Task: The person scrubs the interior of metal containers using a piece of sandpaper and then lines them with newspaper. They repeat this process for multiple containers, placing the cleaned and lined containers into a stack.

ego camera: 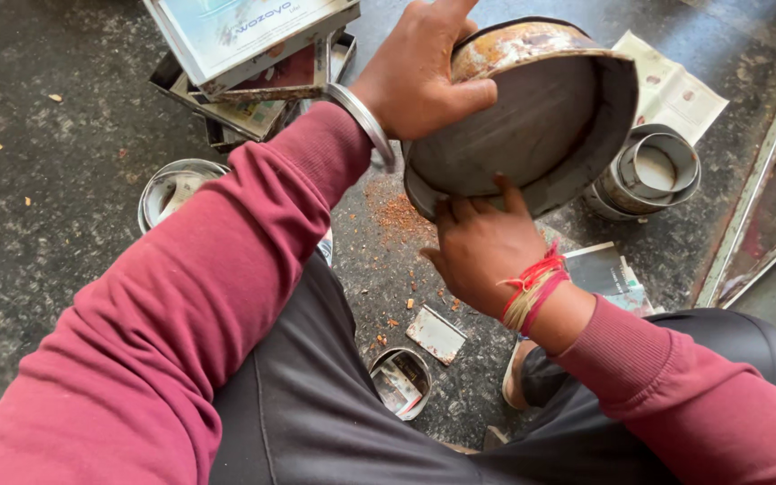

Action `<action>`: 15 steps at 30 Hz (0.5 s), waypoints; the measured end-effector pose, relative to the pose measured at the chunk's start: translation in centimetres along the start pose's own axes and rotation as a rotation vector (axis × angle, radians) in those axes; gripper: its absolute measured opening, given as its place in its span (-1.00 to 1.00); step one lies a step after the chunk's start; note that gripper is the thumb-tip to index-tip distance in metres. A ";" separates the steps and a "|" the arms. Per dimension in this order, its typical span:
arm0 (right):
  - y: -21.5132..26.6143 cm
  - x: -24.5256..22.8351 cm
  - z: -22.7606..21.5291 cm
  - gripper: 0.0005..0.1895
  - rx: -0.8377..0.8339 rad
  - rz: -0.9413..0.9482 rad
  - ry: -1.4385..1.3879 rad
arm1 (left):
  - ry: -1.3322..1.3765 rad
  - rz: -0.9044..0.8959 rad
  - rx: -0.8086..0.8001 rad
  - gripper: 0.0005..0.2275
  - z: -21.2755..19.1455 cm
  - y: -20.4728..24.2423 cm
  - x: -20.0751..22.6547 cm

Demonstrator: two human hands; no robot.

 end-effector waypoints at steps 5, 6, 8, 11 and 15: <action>0.3 2.2 0.2 -0.56 -0.425 0.083 0.273 | -0.105 0.039 -0.075 -0.63 -0.5 0.7 -0.1; 0.1 2.3 -0.5 -0.58 -0.423 0.036 0.242 | -0.134 -0.005 -0.103 -0.67 -0.4 0.7 -0.2; -0.1 2.3 -1.9 -0.61 -0.416 -0.069 0.182 | -0.120 -0.087 -0.139 -0.72 -0.1 0.7 -0.3; -0.4 2.8 -3.0 -0.49 -0.581 -0.063 0.183 | -0.033 -0.133 -0.148 -0.74 0.2 0.2 0.0; -0.8 2.7 -3.8 -0.54 -0.626 -0.099 -0.003 | -0.046 -0.099 -0.133 -0.73 0.3 -0.3 0.3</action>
Point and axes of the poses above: each hand's wrist, its own y-axis away from the middle knuckle, its own z-axis out of the palm, x = y × z, the point moved 4 cm from there along -y, towards the middle knuckle, and after that the axes turned 15 degrees about z, right-handed, at the moved point
